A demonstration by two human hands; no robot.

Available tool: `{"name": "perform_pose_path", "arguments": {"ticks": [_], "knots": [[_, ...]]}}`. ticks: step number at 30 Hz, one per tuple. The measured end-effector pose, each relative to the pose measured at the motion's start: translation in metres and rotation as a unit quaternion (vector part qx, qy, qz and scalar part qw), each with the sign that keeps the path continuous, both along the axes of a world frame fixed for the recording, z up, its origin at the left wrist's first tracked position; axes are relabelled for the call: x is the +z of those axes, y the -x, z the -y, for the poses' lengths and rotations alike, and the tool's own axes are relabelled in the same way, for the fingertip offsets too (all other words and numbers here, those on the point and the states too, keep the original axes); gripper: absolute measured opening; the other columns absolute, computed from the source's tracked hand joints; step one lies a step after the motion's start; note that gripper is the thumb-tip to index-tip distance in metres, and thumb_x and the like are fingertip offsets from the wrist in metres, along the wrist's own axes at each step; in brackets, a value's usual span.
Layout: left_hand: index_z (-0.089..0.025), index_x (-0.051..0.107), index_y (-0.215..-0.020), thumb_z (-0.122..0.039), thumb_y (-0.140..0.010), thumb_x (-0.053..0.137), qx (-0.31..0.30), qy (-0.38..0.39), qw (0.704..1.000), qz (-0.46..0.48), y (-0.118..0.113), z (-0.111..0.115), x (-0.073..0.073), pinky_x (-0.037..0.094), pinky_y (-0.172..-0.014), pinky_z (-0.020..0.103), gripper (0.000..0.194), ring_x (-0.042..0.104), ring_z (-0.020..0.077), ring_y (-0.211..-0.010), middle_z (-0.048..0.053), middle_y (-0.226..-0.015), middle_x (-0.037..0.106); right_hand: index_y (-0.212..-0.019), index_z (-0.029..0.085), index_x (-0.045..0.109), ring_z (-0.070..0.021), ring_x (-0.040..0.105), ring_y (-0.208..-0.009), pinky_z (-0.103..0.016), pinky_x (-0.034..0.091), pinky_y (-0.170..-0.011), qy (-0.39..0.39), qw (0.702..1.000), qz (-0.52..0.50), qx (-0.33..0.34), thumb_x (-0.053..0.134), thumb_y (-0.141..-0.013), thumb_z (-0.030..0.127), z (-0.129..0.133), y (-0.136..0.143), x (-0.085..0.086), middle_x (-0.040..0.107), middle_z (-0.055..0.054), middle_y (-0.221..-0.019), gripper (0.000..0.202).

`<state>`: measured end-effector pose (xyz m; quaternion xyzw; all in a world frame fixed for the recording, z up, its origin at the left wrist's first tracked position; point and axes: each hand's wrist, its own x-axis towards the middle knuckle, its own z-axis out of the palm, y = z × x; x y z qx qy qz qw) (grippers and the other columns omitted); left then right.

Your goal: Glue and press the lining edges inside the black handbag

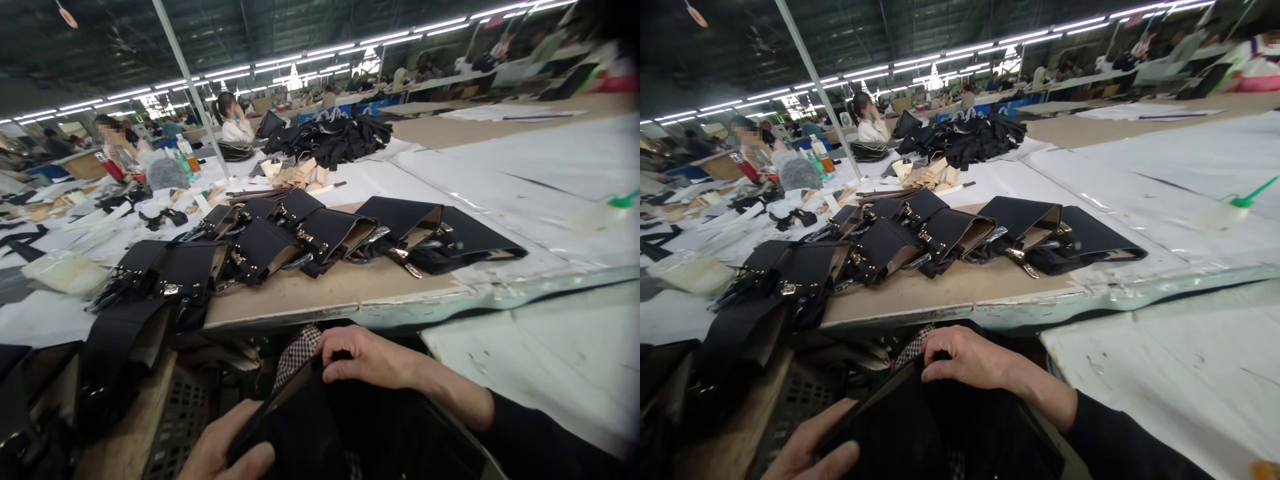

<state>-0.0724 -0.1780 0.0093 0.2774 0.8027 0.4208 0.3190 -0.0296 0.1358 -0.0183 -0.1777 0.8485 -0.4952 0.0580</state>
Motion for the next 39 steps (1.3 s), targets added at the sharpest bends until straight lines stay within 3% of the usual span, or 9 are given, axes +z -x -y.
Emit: {"name": "perform_pose_path", "arguments": {"ticks": [6, 10, 14, 24, 29, 32, 34, 37, 39], "knots": [[-0.028, 0.074, -0.108, -0.048, -0.096, 0.053, 0.013, 0.04, 0.997, -0.058, 0.006, 0.007, -0.009, 0.052, -0.094, 0.028, 0.031, 0.066, 0.025, -0.105, 0.007, -0.109, 0.073, -0.076, 0.019, 0.064, -0.0155, 0.062, -0.076, -0.026, 0.044, -0.073, -0.11, 0.993, -0.003, -0.038, 0.07, -0.09, 0.03, 0.012, 0.008, -0.003, 0.069, 0.001, -0.083, 0.019], [-0.027, 0.072, -0.118, -0.041, -0.097, 0.055, 0.049, 0.023, 0.996, -0.071, 0.001, 0.005, -0.012, 0.051, -0.097, 0.027, 0.031, 0.066, 0.0219, -0.108, 0.005, -0.114, 0.073, -0.073, 0.019, 0.059, -0.0149, 0.058, -0.071, -0.026, 0.04, -0.069, -0.168, 0.984, 0.007, -0.064, 0.066, -0.091, 0.028, 0.019, 0.009, 0.002, 0.065, 0.002, -0.075, 0.021], [-0.027, 0.071, -0.121, -0.04, -0.096, 0.057, 0.104, -0.012, 0.992, -0.07, -0.003, -0.003, -0.02, 0.05, -0.095, 0.022, 0.031, 0.068, 0.0188, -0.106, 0.002, -0.113, 0.074, -0.071, 0.019, 0.056, -0.0147, 0.056, -0.07, -0.027, 0.038, -0.069, -0.178, 0.98, 0.016, -0.082, 0.065, -0.09, 0.026, 0.022, 0.009, 0.003, 0.061, 0.003, -0.072, 0.022], [-0.022, 0.076, -0.086, -0.046, -0.096, 0.059, 0.108, -0.026, 0.99, -0.089, -0.006, -0.02, -0.023, 0.046, -0.071, 0.018, 0.031, 0.062, 0.015, -0.077, 0.0, -0.08, 0.068, -0.067, 0.019, 0.051, -0.0137, 0.052, -0.068, -0.027, 0.036, -0.069, -0.151, 0.982, 0.038, -0.111, 0.066, -0.088, 0.026, 0.02, 0.004, 0.001, 0.056, 0.005, -0.069, 0.027], [-0.021, 0.077, -0.081, -0.05, -0.092, 0.061, 0.125, 0.004, 0.992, 0.001, -0.004, -0.02, -0.027, 0.046, -0.067, 0.02, 0.035, 0.062, 0.0164, -0.076, 0.0, -0.076, 0.068, -0.064, 0.019, 0.049, -0.0132, 0.052, -0.068, -0.025, 0.036, -0.067, -0.123, 0.985, 0.055, -0.112, 0.069, -0.085, 0.024, 0.017, 0.0, 0.002, 0.055, 0.005, -0.067, 0.029], [-0.021, 0.078, -0.092, -0.051, -0.092, 0.061, 0.102, 0.008, 0.993, 0.055, 0.002, -0.021, -0.027, 0.05, -0.074, 0.021, 0.034, 0.067, 0.0203, -0.087, 0.0, -0.088, 0.075, -0.063, 0.019, 0.05, -0.0135, 0.052, -0.07, -0.025, 0.036, -0.068, -0.128, 0.984, 0.058, -0.112, 0.07, -0.084, 0.026, 0.017, -0.002, 0.001, 0.056, 0.005, -0.068, 0.029], [-0.023, 0.077, -0.105, -0.048, -0.094, 0.058, 0.056, 0.018, 0.997, 0.044, 0.006, -0.024, -0.023, 0.051, -0.083, 0.023, 0.033, 0.07, 0.0217, -0.098, 0.0, -0.101, 0.078, -0.064, 0.019, 0.051, -0.014, 0.053, -0.071, -0.025, 0.037, -0.07, -0.141, 0.982, 0.062, -0.113, 0.07, -0.084, 0.027, 0.018, -0.003, 0.001, 0.058, 0.004, -0.069, 0.029], [-0.027, 0.072, -0.117, -0.041, -0.099, 0.051, -0.03, 0.104, 0.992, -0.067, 0.011, -0.033, -0.012, 0.052, -0.089, 0.028, 0.031, 0.071, 0.023, -0.101, 0.0, -0.11, 0.077, -0.065, 0.02, 0.053, -0.0143, 0.053, -0.07, -0.025, 0.036, -0.069, -0.158, 0.978, 0.066, -0.117, 0.07, -0.083, 0.027, 0.021, -0.001, 0.002, 0.058, 0.004, -0.068, 0.026], [-0.027, 0.071, -0.115, -0.033, -0.1, 0.046, -0.07, 0.181, 0.966, -0.172, 0.013, -0.038, -0.008, 0.053, -0.086, 0.033, 0.03, 0.071, 0.0249, -0.098, 0.001, -0.106, 0.077, -0.065, 0.02, 0.055, -0.0142, 0.052, -0.069, -0.025, 0.034, -0.067, -0.164, 0.977, 0.067, -0.121, 0.07, -0.082, 0.027, 0.022, 0.0, 0.002, 0.056, 0.004, -0.067, 0.024]]}}
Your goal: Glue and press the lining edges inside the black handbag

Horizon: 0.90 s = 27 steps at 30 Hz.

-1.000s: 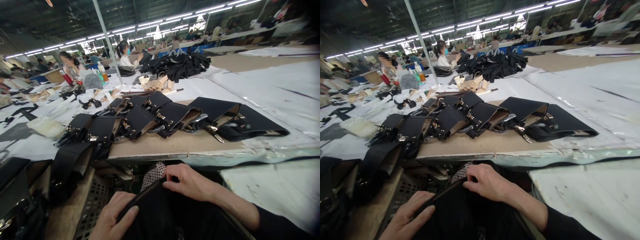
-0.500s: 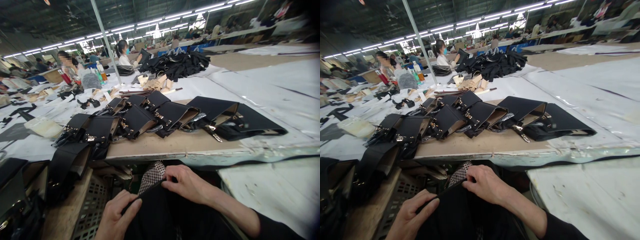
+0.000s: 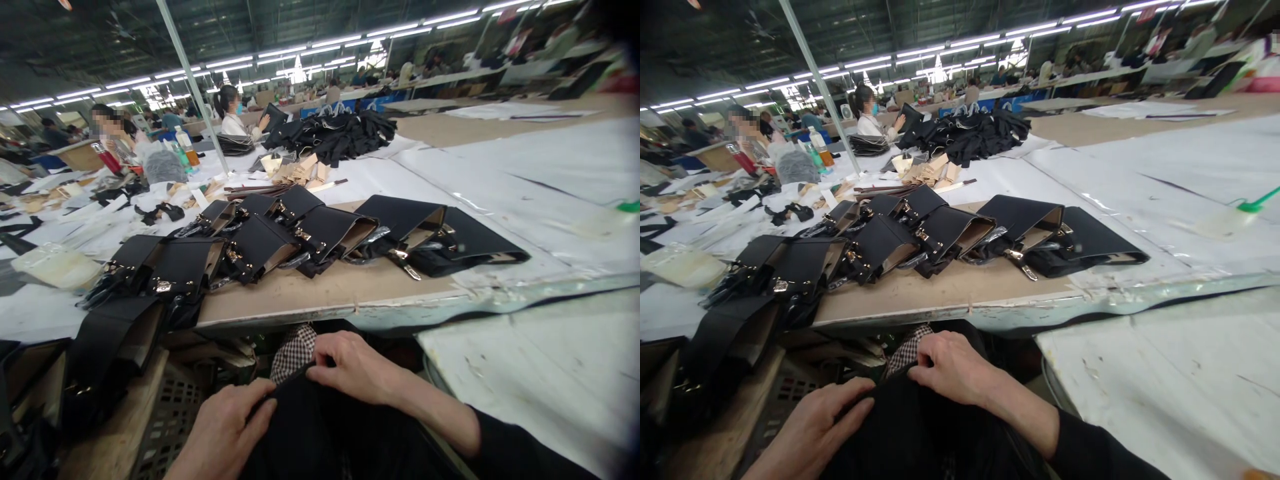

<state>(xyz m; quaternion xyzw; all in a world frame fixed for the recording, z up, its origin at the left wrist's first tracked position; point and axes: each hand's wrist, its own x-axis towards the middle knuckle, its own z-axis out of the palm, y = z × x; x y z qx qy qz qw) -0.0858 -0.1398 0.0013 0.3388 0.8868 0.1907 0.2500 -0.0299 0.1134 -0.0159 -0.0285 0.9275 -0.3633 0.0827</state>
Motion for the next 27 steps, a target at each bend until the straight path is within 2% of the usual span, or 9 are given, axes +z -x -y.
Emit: {"name": "perform_pose_path", "arguments": {"ticks": [3, 6, 9, 12, 16, 19, 22, 24, 27], "knots": [[-0.025, 0.07, -0.114, -0.019, -0.1, 0.038, -0.052, 0.056, 0.99, -0.116, 0.0, -0.005, -0.004, 0.056, -0.085, 0.036, 0.035, 0.072, 0.025, -0.097, 0.003, -0.103, 0.076, -0.064, 0.02, 0.054, -0.014, 0.05, -0.067, -0.026, 0.033, -0.065, -0.002, 1.0, 0.001, -0.011, 0.069, -0.083, 0.03, 0.001, 0.001, 0.0, 0.054, 0.004, -0.065, 0.026], [-0.022, 0.063, -0.131, -0.008, -0.095, 0.037, -0.092, 0.039, 0.977, -0.19, -0.003, -0.009, -0.018, 0.057, -0.092, 0.032, 0.046, 0.07, 0.0224, -0.107, 0.006, -0.12, 0.073, -0.063, 0.019, 0.053, -0.0141, 0.049, -0.068, -0.026, 0.033, -0.067, -0.004, 1.0, 0.003, -0.029, 0.069, -0.084, 0.032, 0.0, 0.002, -0.002, 0.053, 0.004, -0.064, 0.029], [-0.018, 0.056, -0.139, -0.016, -0.099, 0.041, -0.099, 0.007, 0.97, -0.224, -0.008, -0.019, -0.03, 0.058, -0.092, 0.031, 0.043, 0.071, 0.0228, -0.109, 0.009, -0.128, 0.07, -0.062, 0.019, 0.053, -0.0136, 0.048, -0.067, -0.026, 0.033, -0.067, 0.007, 0.999, 0.005, -0.036, 0.069, -0.083, 0.031, -0.002, 0.002, -0.003, 0.052, 0.004, -0.063, 0.03], [-0.024, 0.064, -0.128, -0.032, -0.103, 0.045, -0.059, -0.012, 0.978, -0.198, -0.01, -0.035, -0.031, 0.058, -0.086, 0.032, 0.032, 0.073, 0.0231, -0.099, 0.005, -0.114, 0.075, -0.06, 0.019, 0.054, -0.0129, 0.047, -0.064, -0.025, 0.032, -0.063, 0.021, 0.999, 0.01, -0.04, 0.07, -0.082, 0.03, -0.003, 0.0, -0.003, 0.05, 0.005, -0.06, 0.03], [-0.027, 0.072, -0.101, -0.029, -0.102, 0.048, -0.015, -0.051, 0.992, -0.115, -0.008, -0.05, -0.023, 0.053, -0.076, 0.027, 0.024, 0.073, 0.0204, -0.085, 0.0, -0.092, 0.076, -0.061, 0.019, 0.058, -0.0136, 0.051, -0.065, -0.024, 0.035, -0.063, 0.022, 0.999, 0.008, -0.04, 0.072, -0.081, 0.03, -0.006, -0.002, -0.003, 0.053, 0.005, -0.06, 0.028], [-0.025, 0.072, -0.089, -0.03, -0.1, 0.052, -0.007, -0.075, 0.994, -0.081, -0.005, -0.051, -0.019, 0.049, -0.072, 0.025, 0.023, 0.07, 0.0196, -0.08, 0.0, -0.085, 0.075, -0.07, 0.02, 0.067, -0.0153, 0.058, -0.072, -0.025, 0.041, -0.069, 0.043, 0.999, -0.004, 0.003, 0.074, -0.083, 0.029, -0.016, -0.004, -0.003, 0.064, 0.003, -0.071, 0.017], [-0.023, 0.07, -0.086, -0.032, -0.1, 0.051, 0.001, -0.095, 0.993, -0.069, -0.003, -0.046, -0.019, 0.047, -0.071, 0.024, 0.025, 0.069, 0.0185, -0.079, 0.0, -0.084, 0.073, -0.081, 0.02, 0.073, -0.0173, 0.064, -0.086, -0.026, 0.045, -0.08, 0.082, 0.996, -0.022, 0.04, 0.077, -0.082, 0.025, -0.033, -0.011, -0.004, 0.072, 0.0, -0.092, 0.006], [-0.024, 0.069, -0.087, -0.035, -0.101, 0.05, 0.007, -0.105, 0.993, -0.047, -0.001, -0.042, -0.021, 0.047, -0.072, 0.022, 0.026, 0.069, 0.0173, -0.078, 0.0, -0.084, 0.073, -0.079, 0.02, 0.074, -0.0181, 0.066, -0.09, -0.027, 0.046, -0.083, 0.093, 0.995, -0.019, 0.022, 0.078, -0.082, 0.024, -0.043, -0.017, -0.005, 0.073, -0.001, -0.1, 0.007], [-0.025, 0.069, -0.089, -0.04, -0.101, 0.05, 0.014, -0.113, 0.993, -0.021, 0.002, -0.037, -0.025, 0.048, -0.074, 0.02, 0.027, 0.07, 0.0164, -0.08, -0.002, -0.085, 0.074, -0.073, 0.019, 0.074, -0.0181, 0.067, -0.088, -0.027, 0.047, -0.083, 0.105, 0.994, -0.004, -0.025, 0.078, -0.082, 0.023, -0.05, -0.026, -0.008, 0.074, -0.001, -0.099, 0.01]]}}
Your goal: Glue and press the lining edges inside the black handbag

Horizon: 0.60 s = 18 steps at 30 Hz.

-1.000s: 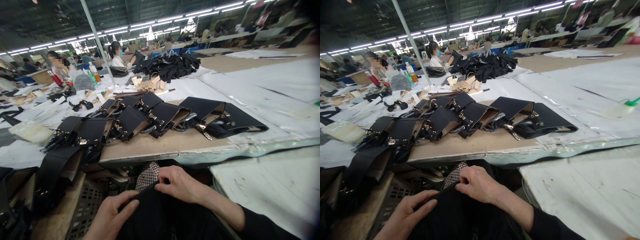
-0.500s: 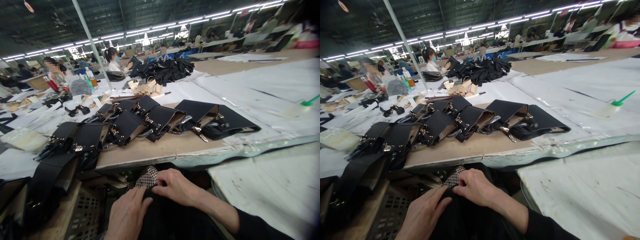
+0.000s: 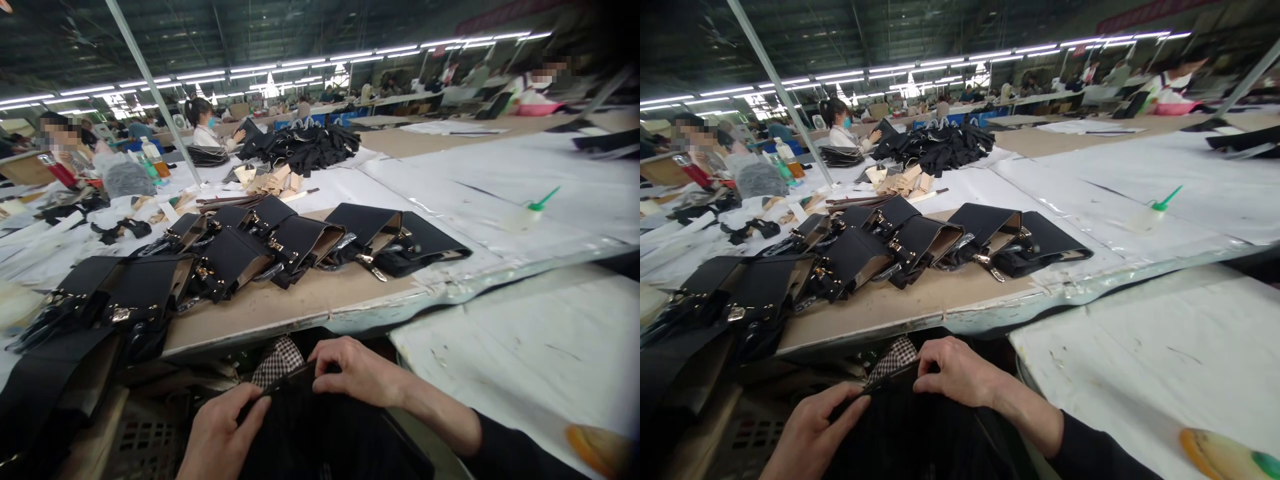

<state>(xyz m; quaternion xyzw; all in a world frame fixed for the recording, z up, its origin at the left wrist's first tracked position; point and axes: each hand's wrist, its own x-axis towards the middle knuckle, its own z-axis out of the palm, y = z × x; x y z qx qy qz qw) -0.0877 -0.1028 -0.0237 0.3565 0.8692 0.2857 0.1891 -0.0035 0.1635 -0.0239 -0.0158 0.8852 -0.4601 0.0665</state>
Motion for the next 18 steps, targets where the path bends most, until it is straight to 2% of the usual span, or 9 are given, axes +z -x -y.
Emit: {"name": "perform_pose_path", "arguments": {"ticks": [5, 11, 18], "knots": [[-0.026, 0.071, -0.089, -0.044, -0.099, 0.053, -0.01, -0.008, 1.0, -0.02, 0.002, 0.003, -0.007, 0.049, -0.072, 0.018, 0.026, 0.072, 0.0159, -0.078, -0.003, -0.083, 0.075, -0.07, 0.019, 0.073, -0.0173, 0.066, -0.081, -0.025, 0.047, -0.075, 0.021, 0.998, 0.016, -0.055, 0.075, -0.082, 0.024, 0.003, -0.006, -0.001, 0.076, -0.001, -0.09, 0.013], [-0.027, 0.072, -0.093, -0.043, -0.099, 0.055, -0.025, -0.013, 0.999, -0.036, 0.001, 0.005, -0.009, 0.052, -0.076, 0.017, 0.024, 0.073, 0.0159, -0.083, -0.003, -0.089, 0.077, -0.066, 0.018, 0.067, -0.0158, 0.064, -0.073, -0.025, 0.044, -0.068, -0.004, 0.995, 0.018, -0.099, 0.071, -0.083, 0.028, 0.007, -0.009, 0.001, 0.075, 0.0, -0.082, 0.02], [-0.027, 0.072, -0.096, -0.044, -0.099, 0.054, -0.035, -0.011, 0.998, -0.043, -0.002, 0.005, -0.013, 0.052, -0.079, 0.017, 0.025, 0.074, 0.0162, -0.086, -0.002, -0.092, 0.077, -0.062, 0.019, 0.064, -0.0136, 0.057, -0.063, -0.024, 0.037, -0.059, -0.057, 0.992, 0.007, -0.117, 0.069, -0.083, 0.03, 0.009, -0.009, 0.0, 0.062, 0.004, -0.062, 0.025]]}}
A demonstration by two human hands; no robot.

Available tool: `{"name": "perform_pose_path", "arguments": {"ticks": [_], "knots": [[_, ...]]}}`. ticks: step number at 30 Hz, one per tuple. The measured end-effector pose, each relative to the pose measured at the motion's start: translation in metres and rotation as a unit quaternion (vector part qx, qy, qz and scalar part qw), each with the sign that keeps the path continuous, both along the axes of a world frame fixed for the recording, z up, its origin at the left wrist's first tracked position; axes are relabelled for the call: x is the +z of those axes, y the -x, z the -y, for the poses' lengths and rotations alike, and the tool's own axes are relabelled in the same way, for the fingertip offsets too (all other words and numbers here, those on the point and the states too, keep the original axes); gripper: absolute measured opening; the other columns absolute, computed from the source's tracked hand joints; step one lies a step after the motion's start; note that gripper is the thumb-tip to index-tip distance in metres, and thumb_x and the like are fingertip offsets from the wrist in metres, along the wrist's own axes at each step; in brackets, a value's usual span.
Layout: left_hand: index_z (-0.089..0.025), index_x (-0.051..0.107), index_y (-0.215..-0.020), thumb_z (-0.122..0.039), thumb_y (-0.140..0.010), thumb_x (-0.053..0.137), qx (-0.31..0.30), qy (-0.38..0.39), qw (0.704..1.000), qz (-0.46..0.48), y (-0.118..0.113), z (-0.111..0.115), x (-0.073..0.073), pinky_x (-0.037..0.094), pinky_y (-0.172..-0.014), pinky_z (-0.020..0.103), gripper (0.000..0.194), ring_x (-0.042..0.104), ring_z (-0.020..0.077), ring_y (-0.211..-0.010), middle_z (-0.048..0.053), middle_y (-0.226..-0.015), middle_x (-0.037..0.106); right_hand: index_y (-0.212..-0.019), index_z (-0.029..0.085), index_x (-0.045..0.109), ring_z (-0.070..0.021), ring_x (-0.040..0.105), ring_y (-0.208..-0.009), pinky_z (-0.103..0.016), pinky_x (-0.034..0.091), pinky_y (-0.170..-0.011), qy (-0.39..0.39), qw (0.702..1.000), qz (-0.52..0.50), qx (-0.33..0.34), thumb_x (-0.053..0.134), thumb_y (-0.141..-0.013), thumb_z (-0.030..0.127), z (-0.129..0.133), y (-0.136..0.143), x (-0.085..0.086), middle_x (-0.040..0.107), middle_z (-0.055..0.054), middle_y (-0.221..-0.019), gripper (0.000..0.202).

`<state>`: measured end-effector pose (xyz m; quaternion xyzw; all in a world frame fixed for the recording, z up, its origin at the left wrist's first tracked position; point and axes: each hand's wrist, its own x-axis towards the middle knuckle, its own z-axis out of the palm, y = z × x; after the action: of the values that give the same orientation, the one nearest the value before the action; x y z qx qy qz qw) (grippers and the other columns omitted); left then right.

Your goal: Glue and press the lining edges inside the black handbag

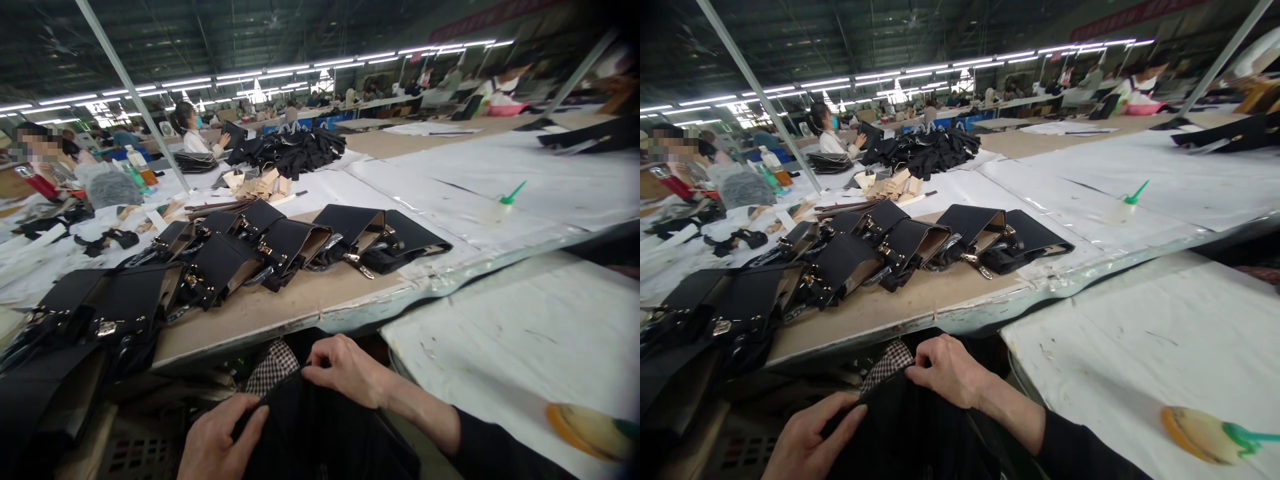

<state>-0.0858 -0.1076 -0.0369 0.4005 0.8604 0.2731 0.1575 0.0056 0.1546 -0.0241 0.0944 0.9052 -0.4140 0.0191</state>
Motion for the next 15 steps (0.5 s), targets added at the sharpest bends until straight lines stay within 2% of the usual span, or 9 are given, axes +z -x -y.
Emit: {"name": "perform_pose_path", "arguments": {"ticks": [4, 6, 9, 12, 15], "knots": [[-0.028, 0.072, -0.102, -0.047, -0.098, 0.054, 0.017, 0.003, 1.0, 0.011, 0.0, -0.002, 0.003, 0.052, -0.085, 0.019, 0.026, 0.074, 0.0176, -0.093, -0.002, -0.1, 0.078, -0.061, 0.019, 0.063, -0.0142, 0.057, -0.064, -0.025, 0.038, -0.064, -0.008, 1.0, -0.007, -0.015, 0.069, -0.082, 0.029, 0.002, 0.001, -0.001, 0.064, 0.003, -0.063, 0.024], [-0.029, 0.07, -0.113, -0.048, -0.097, 0.054, 0.026, 0.017, 0.999, 0.03, 0.001, -0.008, 0.012, 0.052, -0.089, 0.022, 0.029, 0.072, 0.0192, -0.101, -0.001, -0.11, 0.077, -0.062, 0.019, 0.063, -0.0148, 0.058, -0.066, -0.026, 0.039, -0.065, -0.007, 1.0, -0.003, -0.026, 0.069, -0.081, 0.029, 0.004, 0.001, -0.001, 0.066, 0.003, -0.064, 0.023], [-0.03, 0.068, -0.12, -0.044, -0.098, 0.053, 0.001, 0.06, 0.997, 0.057, 0.003, -0.028, 0.031, 0.05, -0.095, 0.028, 0.031, 0.069, 0.0217, -0.108, 0.001, -0.118, 0.075, -0.062, 0.019, 0.064, -0.0147, 0.057, -0.065, -0.026, 0.038, -0.064, -0.005, 0.999, 0.003, -0.036, 0.068, -0.081, 0.028, 0.008, 0.0, 0.0, 0.065, 0.003, -0.063, 0.022], [-0.029, 0.071, -0.113, -0.04, -0.098, 0.054, -0.049, 0.073, 0.995, 0.041, 0.006, -0.053, 0.042, 0.049, -0.09, 0.031, 0.026, 0.069, 0.0236, -0.101, 0.002, -0.111, 0.075, -0.062, 0.018, 0.064, -0.014, 0.055, -0.063, -0.025, 0.036, -0.061, -0.003, 0.999, 0.006, -0.034, 0.066, -0.08, 0.027, 0.012, -0.001, 0.002, 0.063, 0.003, -0.061, 0.02], [-0.024, 0.074, -0.09, -0.035, -0.099, 0.052, -0.111, 0.07, 0.991, 0.037, 0.012, -0.075, 0.042, 0.046, -0.075, 0.027, 0.026, 0.069, 0.0212, -0.084, 0.002, -0.09, 0.075, -0.062, 0.018, 0.064, -0.0139, 0.055, -0.062, -0.025, 0.035, -0.058, -0.001, 0.999, 0.011, -0.04, 0.066, -0.079, 0.025, 0.012, -0.004, 0.002, 0.061, 0.003, -0.06, 0.019]]}}
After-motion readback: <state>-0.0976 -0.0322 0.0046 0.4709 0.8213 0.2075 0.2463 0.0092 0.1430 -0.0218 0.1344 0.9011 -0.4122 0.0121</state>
